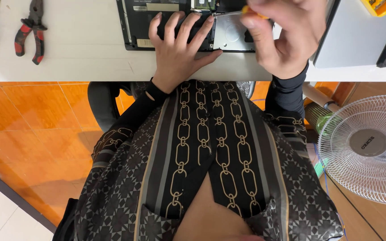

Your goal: Repair a laptop by loosening screws on the internal drive assembly using a screwdriver.

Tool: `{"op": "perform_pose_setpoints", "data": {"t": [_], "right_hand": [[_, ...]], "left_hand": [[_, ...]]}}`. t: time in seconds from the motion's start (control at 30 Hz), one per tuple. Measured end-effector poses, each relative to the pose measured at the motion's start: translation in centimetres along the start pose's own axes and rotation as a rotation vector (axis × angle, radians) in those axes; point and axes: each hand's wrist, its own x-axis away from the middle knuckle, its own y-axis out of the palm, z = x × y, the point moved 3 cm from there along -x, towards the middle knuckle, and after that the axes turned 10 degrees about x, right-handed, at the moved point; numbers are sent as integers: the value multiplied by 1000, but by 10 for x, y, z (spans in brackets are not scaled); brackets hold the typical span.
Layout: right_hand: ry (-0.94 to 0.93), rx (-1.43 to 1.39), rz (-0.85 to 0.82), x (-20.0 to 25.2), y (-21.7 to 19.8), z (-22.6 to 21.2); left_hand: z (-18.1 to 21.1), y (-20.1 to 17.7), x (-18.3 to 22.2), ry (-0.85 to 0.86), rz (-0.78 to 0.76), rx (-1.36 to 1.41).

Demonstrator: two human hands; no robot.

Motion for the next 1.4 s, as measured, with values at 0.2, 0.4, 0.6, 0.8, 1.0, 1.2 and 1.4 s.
{"op": "perform_pose_setpoints", "data": {"t": [0.2, 0.4, 0.6, 0.8, 1.0, 1.2, 1.4], "right_hand": [[-33, 76, -9, -6, -5, -16], [-80, 0, 24, -10, 1, -5], [40, -2, 6, 5, -2, -2], [-153, 60, 28, -7, -2, -8], [-16, 21, 47, 12, -2, 9], [-138, -21, 49, -4, -2, -5], [133, -68, 74, 3, -2, -8]], "left_hand": [[0, 3, 1, 6, 5, 3], [0, 0, 1, -5, -5, 10], [-1, 2, 2, 5, -15, 10], [-1, 1, 1, -3, -26, 7], [-2, 3, 2, 11, -10, 2], [0, 0, 0, -7, -22, 5], [0, 1, -1, -17, -20, 13]]}}
